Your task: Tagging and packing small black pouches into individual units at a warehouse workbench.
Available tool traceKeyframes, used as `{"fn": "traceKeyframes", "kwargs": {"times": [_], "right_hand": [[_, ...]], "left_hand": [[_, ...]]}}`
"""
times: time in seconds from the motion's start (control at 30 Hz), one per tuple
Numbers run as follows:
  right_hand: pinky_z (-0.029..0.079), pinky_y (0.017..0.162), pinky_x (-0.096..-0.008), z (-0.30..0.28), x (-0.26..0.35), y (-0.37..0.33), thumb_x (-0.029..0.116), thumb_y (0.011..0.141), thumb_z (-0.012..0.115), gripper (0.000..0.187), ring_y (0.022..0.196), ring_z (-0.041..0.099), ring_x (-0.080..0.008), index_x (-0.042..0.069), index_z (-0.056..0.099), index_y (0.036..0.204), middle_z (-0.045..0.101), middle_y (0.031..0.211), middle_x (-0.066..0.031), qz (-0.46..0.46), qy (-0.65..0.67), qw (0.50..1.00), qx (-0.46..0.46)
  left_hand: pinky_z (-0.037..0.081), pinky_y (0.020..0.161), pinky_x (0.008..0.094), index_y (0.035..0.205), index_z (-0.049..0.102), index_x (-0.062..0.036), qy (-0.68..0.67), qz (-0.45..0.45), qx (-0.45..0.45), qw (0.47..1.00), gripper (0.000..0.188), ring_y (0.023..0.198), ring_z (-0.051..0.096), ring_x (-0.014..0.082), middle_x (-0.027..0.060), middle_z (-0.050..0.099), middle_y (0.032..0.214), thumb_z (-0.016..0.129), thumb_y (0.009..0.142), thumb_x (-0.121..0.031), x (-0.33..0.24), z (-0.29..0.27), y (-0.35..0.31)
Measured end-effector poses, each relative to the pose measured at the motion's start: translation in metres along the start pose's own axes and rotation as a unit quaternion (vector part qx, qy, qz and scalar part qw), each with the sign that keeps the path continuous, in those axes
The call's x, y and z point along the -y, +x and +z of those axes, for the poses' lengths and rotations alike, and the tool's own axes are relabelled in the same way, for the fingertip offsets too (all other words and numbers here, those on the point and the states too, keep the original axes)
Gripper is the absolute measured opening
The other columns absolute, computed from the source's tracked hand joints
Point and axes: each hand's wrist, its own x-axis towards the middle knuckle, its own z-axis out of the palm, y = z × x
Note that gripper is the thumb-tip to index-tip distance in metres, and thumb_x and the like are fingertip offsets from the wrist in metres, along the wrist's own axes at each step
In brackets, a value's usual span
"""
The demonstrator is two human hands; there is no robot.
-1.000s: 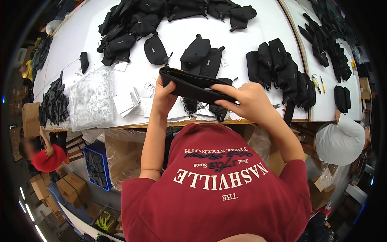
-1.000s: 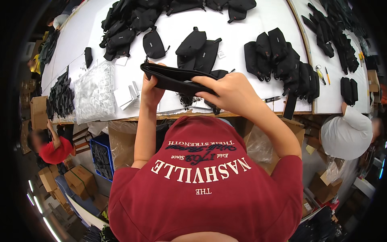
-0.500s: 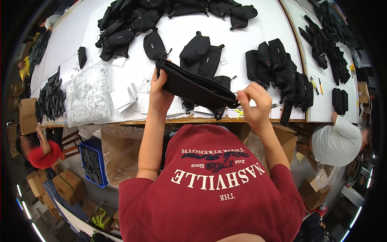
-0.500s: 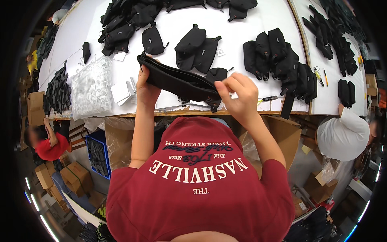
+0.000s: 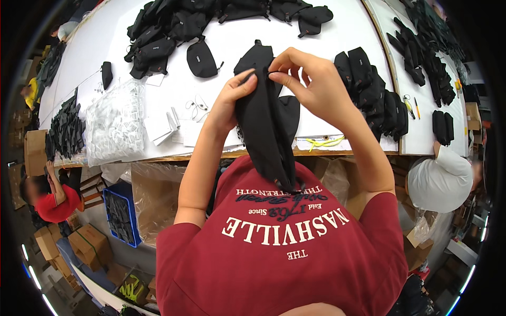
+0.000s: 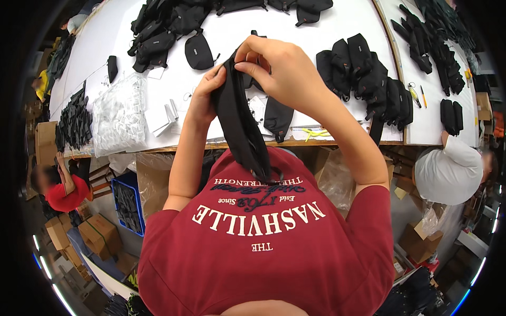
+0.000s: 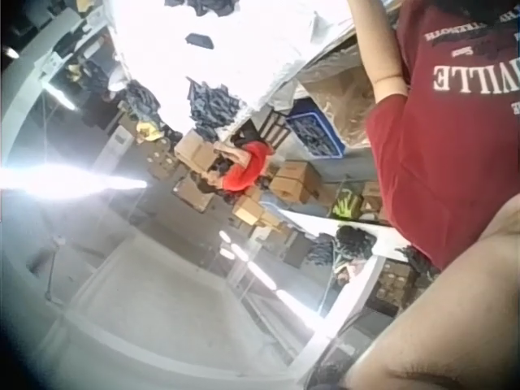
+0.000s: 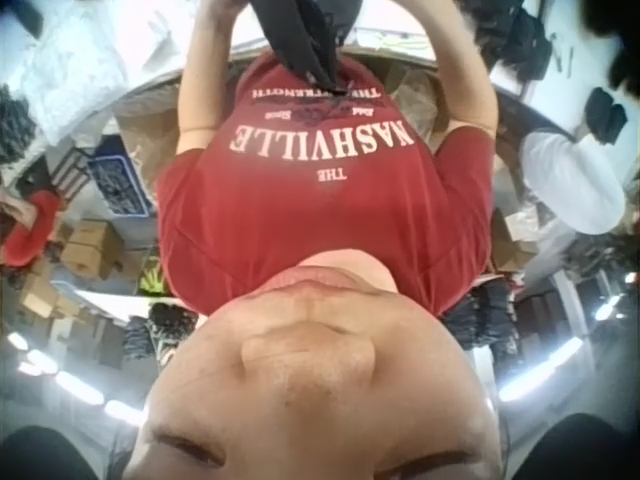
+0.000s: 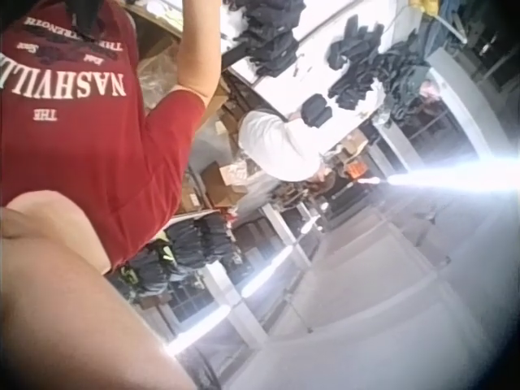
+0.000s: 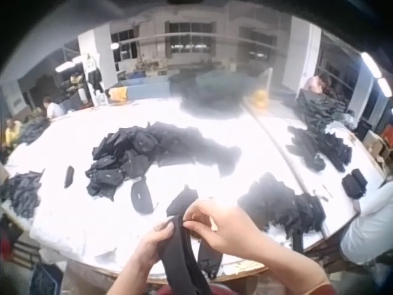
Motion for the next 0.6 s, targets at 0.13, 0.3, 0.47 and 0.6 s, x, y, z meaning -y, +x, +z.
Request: {"fn": "traceKeyframes", "kwargs": {"times": [0.13,0.3,0.47,0.6], "right_hand": [[0.044,0.056,-0.0297,0.001,0.008,0.001,0.011,0.078,0.068,0.009,0.058,0.056,-0.0196,0.006,0.063,0.084,0.062,0.070,-0.0067,0.011,0.009,1.000,0.016],[0.046,0.058,-0.0325,0.001,0.028,-0.018,0.010,0.075,0.069,0.009,0.063,0.059,-0.0219,0.007,0.065,0.082,0.062,0.072,-0.0064,-0.035,0.054,0.981,0.181],[0.045,0.054,-0.0295,0.004,0.037,-0.033,0.006,0.072,0.072,0.010,0.059,0.057,-0.0183,0.005,0.065,0.080,0.060,0.071,-0.0062,-0.038,0.082,0.969,0.230],[0.044,0.053,-0.0283,0.007,0.034,-0.030,0.006,0.074,0.071,0.009,0.058,0.055,-0.0175,0.006,0.065,0.081,0.059,0.071,-0.0058,-0.042,0.029,0.991,0.121]], "left_hand": [[0.051,0.075,0.0212,0.117,0.056,-0.0009,-0.013,0.025,-0.014,0.999,0.037,0.085,0.064,0.0105,0.0054,0.065,0.101,0.060,0.090,-0.027,0.000,-0.012,0.007],[0.051,0.063,0.0265,0.096,0.054,-0.0056,-0.038,0.071,-0.074,0.994,0.024,0.076,0.062,0.0180,0.0056,0.060,0.087,0.052,0.094,-0.030,-0.012,-0.034,0.019],[0.046,0.054,0.0261,0.097,0.053,-0.0049,-0.029,0.085,-0.140,0.986,0.024,0.064,0.054,0.0167,0.0047,0.055,0.083,0.052,0.095,-0.029,-0.023,-0.035,0.025],[0.049,0.056,0.0236,0.097,0.056,-0.0048,0.024,0.090,-0.031,0.995,0.025,0.066,0.060,0.0146,0.0075,0.061,0.080,0.053,0.094,-0.029,-0.021,-0.029,0.029]]}}
